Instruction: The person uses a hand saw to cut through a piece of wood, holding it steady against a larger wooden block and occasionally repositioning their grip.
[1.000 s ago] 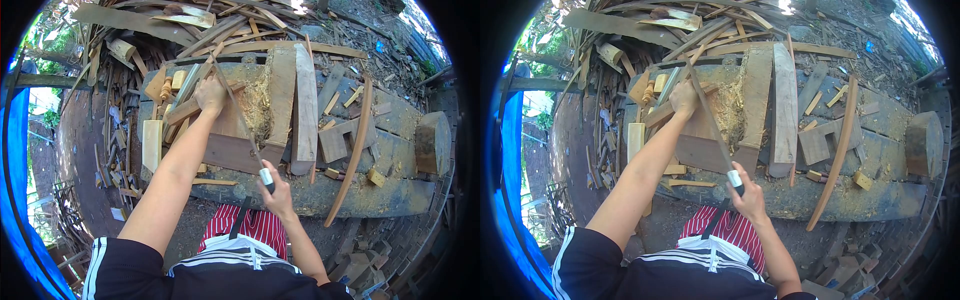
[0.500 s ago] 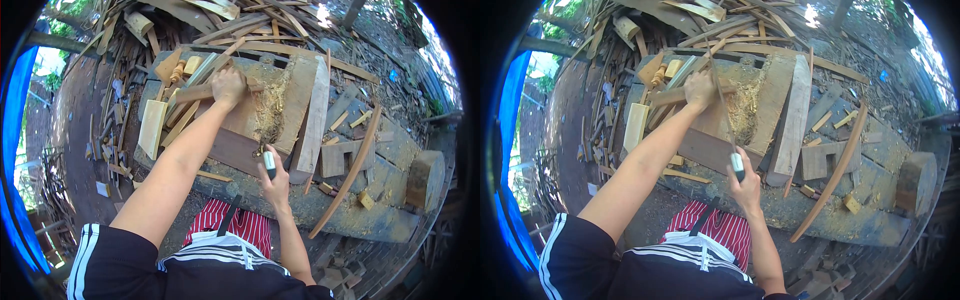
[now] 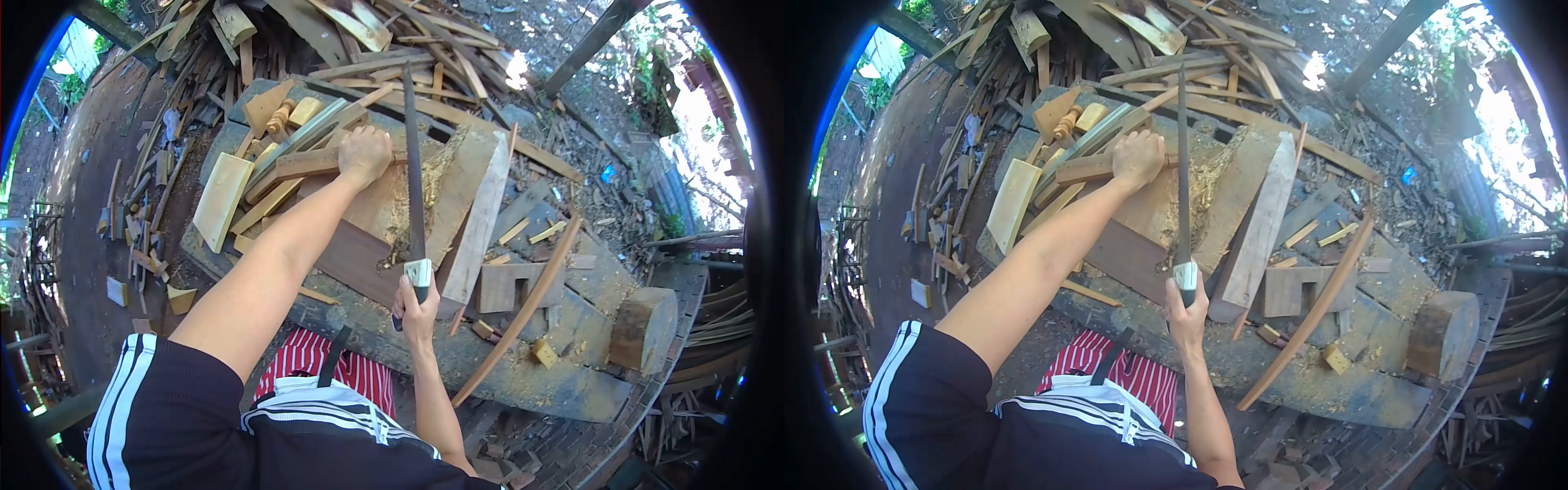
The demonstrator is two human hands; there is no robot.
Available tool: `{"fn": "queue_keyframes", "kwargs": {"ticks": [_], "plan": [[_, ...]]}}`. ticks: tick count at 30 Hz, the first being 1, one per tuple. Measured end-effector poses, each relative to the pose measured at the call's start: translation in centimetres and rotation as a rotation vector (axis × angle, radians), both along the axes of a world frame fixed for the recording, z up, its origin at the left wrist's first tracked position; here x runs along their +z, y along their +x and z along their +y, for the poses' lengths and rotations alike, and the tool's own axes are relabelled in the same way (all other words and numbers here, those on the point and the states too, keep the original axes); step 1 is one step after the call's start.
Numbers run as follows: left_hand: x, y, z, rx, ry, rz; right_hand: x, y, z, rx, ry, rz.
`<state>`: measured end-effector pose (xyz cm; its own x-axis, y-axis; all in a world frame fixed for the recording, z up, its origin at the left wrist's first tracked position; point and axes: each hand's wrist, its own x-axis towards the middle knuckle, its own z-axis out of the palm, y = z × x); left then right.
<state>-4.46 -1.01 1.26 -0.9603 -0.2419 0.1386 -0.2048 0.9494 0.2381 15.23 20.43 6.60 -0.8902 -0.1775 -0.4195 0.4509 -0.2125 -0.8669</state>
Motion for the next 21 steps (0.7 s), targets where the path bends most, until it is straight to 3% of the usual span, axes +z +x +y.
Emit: {"fn": "queue_keyframes", "kwargs": {"ticks": [4, 7, 9, 10, 12, 13, 16, 17, 20, 21], "plan": [[1.3, 0.4, -1.1, -0.033, 0.146, -0.051, 1.0, -0.1, 2.8, -0.039, 0.1, 0.097], [2.4, 2.8, -2.9, -0.205, 0.228, 0.057, 0.4, 0.0, 4.7, -0.07, 0.075, 0.088], [1.4, 5.4, -4.8, -0.392, -0.127, 0.304, 0.2, 0.7, 5.2, -0.088, 0.104, 0.101], [1.8, 6.3, -5.4, -0.383, -0.134, 0.312, 0.3, 1.0, 5.4, -0.104, 0.107, 0.06], [2.8, 7.5, -6.3, -0.313, -0.131, -0.125, 0.5, 1.7, 5.3, -0.131, 0.117, 0.005], [2.9, 7.5, -6.6, -0.303, -0.132, -0.115, 0.7, 2.1, 5.0, -0.123, 0.116, 0.016], [1.7, 6.5, -8.2, -0.315, 0.478, -0.236, 1.1, 3.4, 4.9, -0.095, 0.183, 0.038], [1.4, 6.5, -9.1, -0.315, 0.473, -0.225, 0.9, 3.7, 5.0, -0.094, 0.178, 0.049], [4.9, 8.8, -9.4, -0.116, 1.041, -0.537, 1.3, 4.4, 5.0, -0.026, 0.172, 0.034], [6.0, 9.6, -9.2, -0.102, 1.038, -0.533, 1.3, 4.5, 4.9, -0.013, 0.165, 0.032]]}}
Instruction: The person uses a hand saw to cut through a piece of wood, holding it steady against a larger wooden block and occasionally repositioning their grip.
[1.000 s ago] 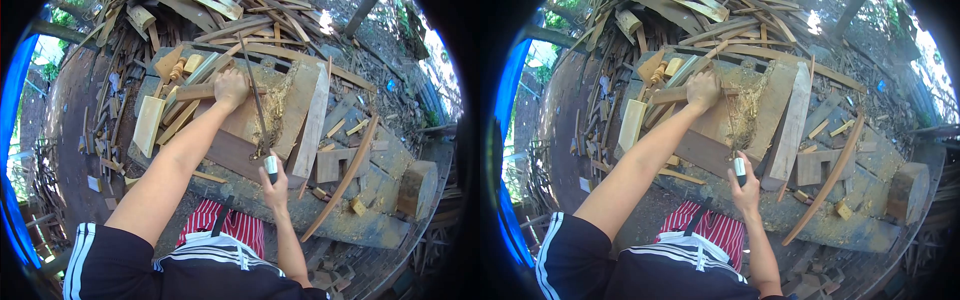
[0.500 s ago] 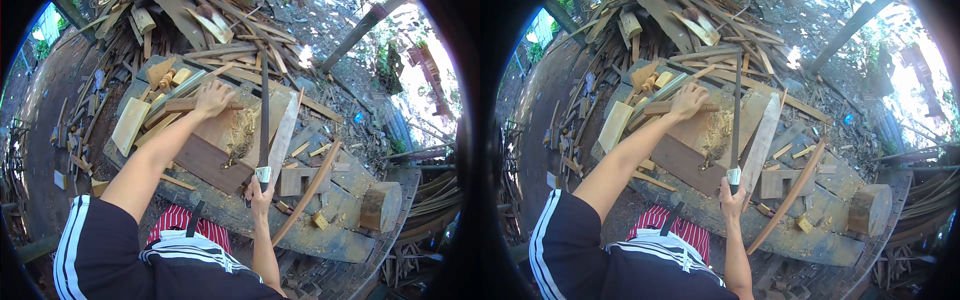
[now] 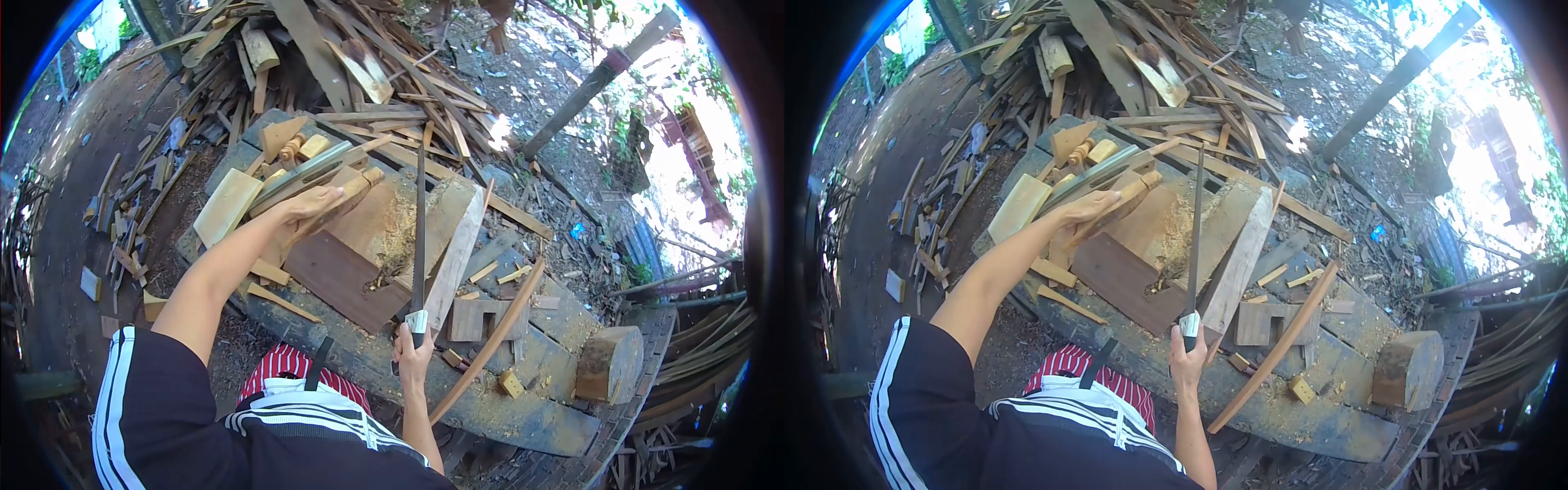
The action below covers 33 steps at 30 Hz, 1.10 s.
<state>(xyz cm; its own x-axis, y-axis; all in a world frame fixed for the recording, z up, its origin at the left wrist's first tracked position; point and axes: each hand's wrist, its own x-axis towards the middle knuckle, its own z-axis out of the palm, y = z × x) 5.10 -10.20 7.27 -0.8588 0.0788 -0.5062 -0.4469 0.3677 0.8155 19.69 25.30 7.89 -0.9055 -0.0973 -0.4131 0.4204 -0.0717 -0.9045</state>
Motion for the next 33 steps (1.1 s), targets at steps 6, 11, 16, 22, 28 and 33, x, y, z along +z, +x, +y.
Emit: {"fn": "queue_keyframes", "kwargs": {"ticks": [6, 11, 16, 22, 28, 33], "plan": [[-3.2, -0.7, -2.9, -0.215, -0.551, 0.238, -1.0, -0.8, -0.8, 0.181, 0.126, 0.02], [-3.2, -1.4, -2.7, -0.2, -0.894, 0.278, 0.2, -1.0, -2.4, 0.258, 0.255, 0.137], [-2.4, -2.6, -3.6, -0.375, -0.965, 0.288, 0.0, -1.5, -3.8, 0.329, 0.339, 0.213], [-2.2, -3.2, -4.5, -0.378, -0.864, 0.187, -1.0, -1.6, -4.7, 0.234, 0.117, -0.011], [-1.6, -3.4, -3.9, -0.45, -0.929, 0.252, -1.9, -2.6, -3.8, 0.324, 0.164, 0.056], [-1.4, -3.4, -3.8, -0.453, -0.949, 0.257, -2.3, -2.5, -3.7, 0.271, 0.087, 0.048]]}}
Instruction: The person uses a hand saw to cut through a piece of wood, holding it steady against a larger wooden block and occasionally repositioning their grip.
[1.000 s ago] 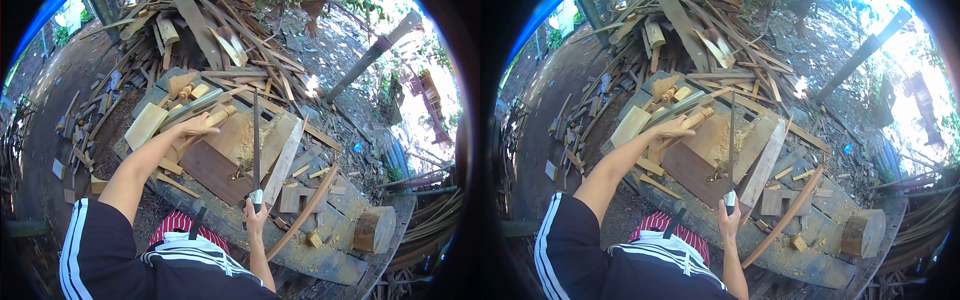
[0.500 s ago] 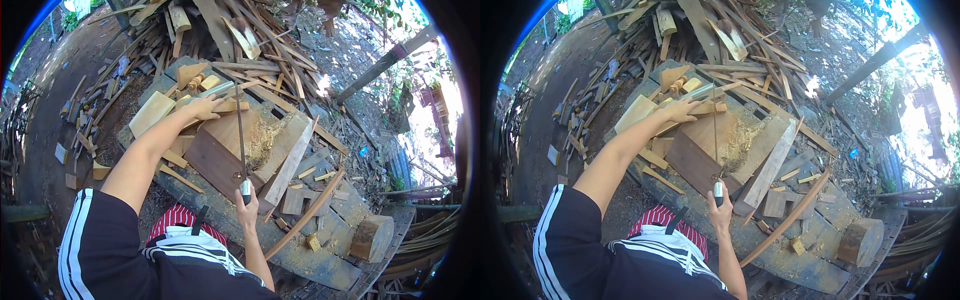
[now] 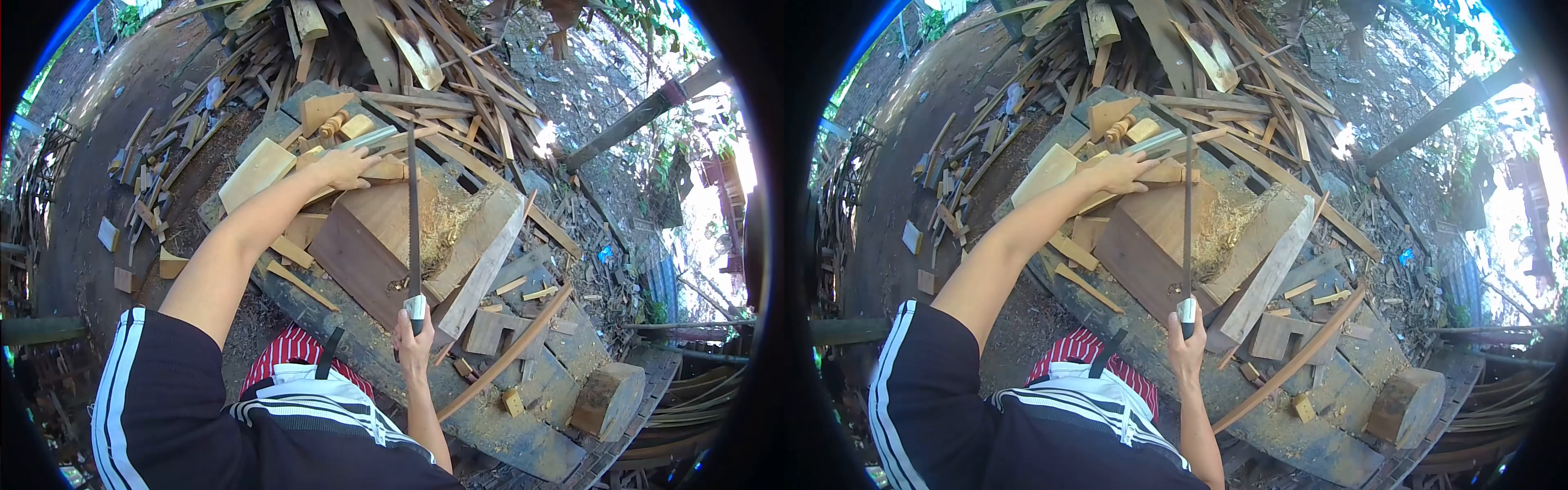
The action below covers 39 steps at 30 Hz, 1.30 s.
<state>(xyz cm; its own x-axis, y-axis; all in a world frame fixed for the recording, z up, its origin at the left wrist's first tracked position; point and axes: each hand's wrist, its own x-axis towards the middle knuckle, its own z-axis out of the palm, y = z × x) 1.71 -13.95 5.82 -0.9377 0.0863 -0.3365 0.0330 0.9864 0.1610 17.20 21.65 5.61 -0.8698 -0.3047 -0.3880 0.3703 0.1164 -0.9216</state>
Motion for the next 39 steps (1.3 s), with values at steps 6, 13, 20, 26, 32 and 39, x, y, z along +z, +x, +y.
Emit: {"fn": "queue_keyframes", "kwargs": {"ticks": [6, 13, 20, 26, 32, 39], "plan": [[0.0, 0.1, 0.2, -0.01, -0.014, 0.027, 1.0, -0.5, 0.6, -0.002, -0.043, -0.054], [-0.5, -0.2, 1.6, 0.001, -0.039, 0.062, 0.4, -0.5, 1.8, 0.012, -0.051, -0.158], [-2.6, -1.2, 5.3, 0.133, -0.083, 0.458, -2.9, -1.3, 1.5, 0.006, 0.054, 0.105], [-4.7, -3.6, 8.1, 0.502, -0.141, 0.616, 0.9, -0.5, 0.4, 0.039, 0.192, 0.037], [-5.1, -3.3, 6.5, 0.363, -0.142, 0.646, 4.1, 1.1, 0.2, 0.058, 0.145, -0.066], [-3.8, -2.9, 7.1, 0.304, -0.12, 0.559, -1.2, -6.3, -6.1, 0.032, 0.058, 0.185]]}}
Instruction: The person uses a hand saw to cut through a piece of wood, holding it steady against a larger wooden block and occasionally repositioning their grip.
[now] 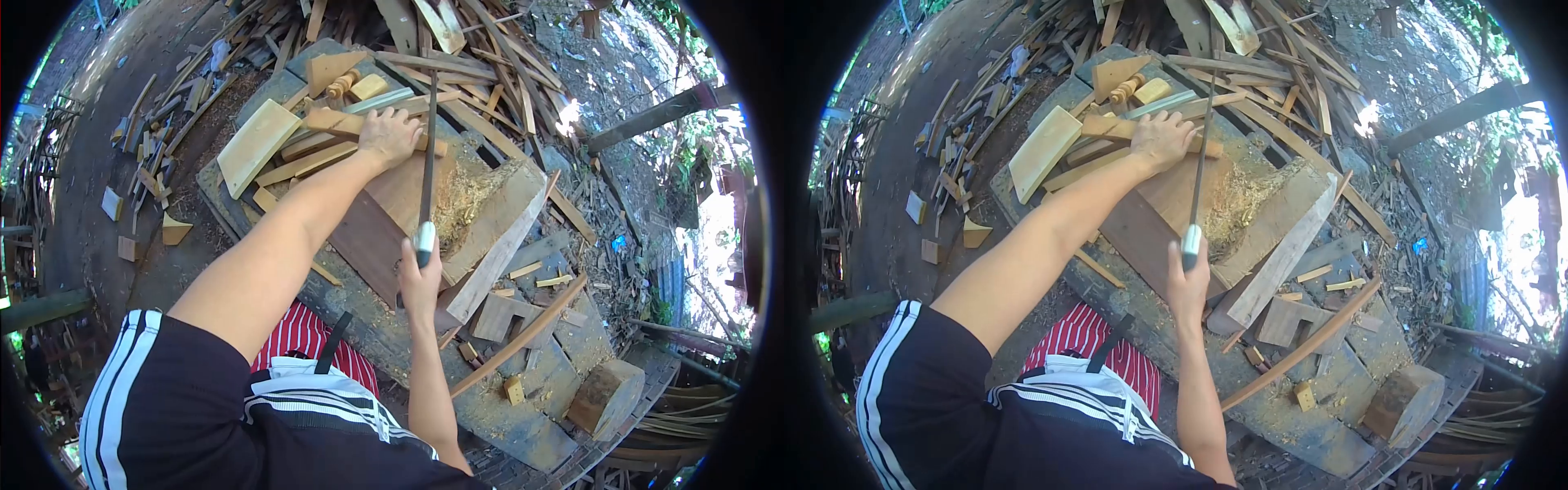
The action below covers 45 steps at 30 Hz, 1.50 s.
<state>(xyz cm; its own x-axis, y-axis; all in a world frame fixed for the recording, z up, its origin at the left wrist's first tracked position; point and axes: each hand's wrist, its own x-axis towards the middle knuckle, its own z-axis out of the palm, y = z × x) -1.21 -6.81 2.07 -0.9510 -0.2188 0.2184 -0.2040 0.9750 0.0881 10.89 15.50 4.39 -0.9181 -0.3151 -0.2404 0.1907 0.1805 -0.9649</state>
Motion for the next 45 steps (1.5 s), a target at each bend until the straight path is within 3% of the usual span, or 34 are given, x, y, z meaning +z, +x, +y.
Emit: {"fn": "queue_keyframes", "kwargs": {"ticks": [3, 6, 10, 13, 16, 18, 21, 23, 26, 28, 31, 35, 37, 39, 40, 41, 45], "plan": [[-0.2, -0.6, 0.4, 0.089, 0.023, -0.029, -1.2, 0.7, 1.0, -0.004, -0.099, -0.118], [-0.6, -1.1, 0.5, 0.127, 0.03, -0.026, 0.0, 7.5, 6.8, 0.001, 0.002, -0.085], [-0.7, -0.3, 0.5, 0.053, 0.032, 0.024, 1.7, 10.7, 10.2, 0.048, 0.018, -0.144], [-0.4, -0.4, 0.4, 0.026, 0.046, -0.002, 0.3, 4.1, 4.5, -0.006, -0.065, -0.014], [-0.6, -0.7, 0.5, 0.069, -0.003, 0.001, -2.0, 1.8, 1.0, -0.047, -0.121, -0.072], [-0.6, -0.5, 0.6, 0.07, 0.015, -0.013, -0.8, 4.3, 3.5, -0.045, -0.104, -0.152], [-0.5, -0.7, 0.2, 0.029, 0.029, -0.018, 2.1, 10.0, 8.1, -0.051, 0.006, -0.073], [-0.5, -0.2, 0.1, -0.019, 0.017, -0.015, 5.1, 10.5, 8.6, -0.059, -0.005, -0.328], [-0.5, -0.7, 0.5, 0.01, 0.053, -0.013, 5.2, 2.8, 3.6, 0.025, 0.023, -0.301], [-0.4, -0.5, 0.2, 0.0, 0.026, -0.03, 0.5, -1.1, 0.1, 0.026, 0.003, -0.198], [0.2, -0.5, 0.5, 0.028, 0.044, -0.05, 1.8, 0.6, 1.5, 0.025, 0.002, -0.199], [-0.3, -0.2, 0.6, 0.062, 0.016, 0.01, 2.6, 9.4, 7.1, -0.015, 0.016, -0.142], [-0.6, -0.3, 0.4, 0.007, 0.022, 0.082, 5.2, 9.7, 6.8, -0.106, -0.022, -0.259], [-0.5, -0.9, 0.2, -0.034, 0.022, 0.088, 3.7, 4.9, 4.2, -0.058, -0.067, -0.09], [-0.7, -0.6, 0.1, -0.064, 0.022, 0.077, 2.9, 2.5, 2.9, -0.021, -0.067, -0.227], [-1.1, -0.8, 0.0, -0.066, 0.013, 0.071, -1.0, 0.8, 1.5, -0.015, -0.071, -0.043], [-1.7, -2.7, -0.6, -0.056, -0.006, 0.19, 1.6, -1.3, -0.2, -0.034, -0.022, -0.242]]}}
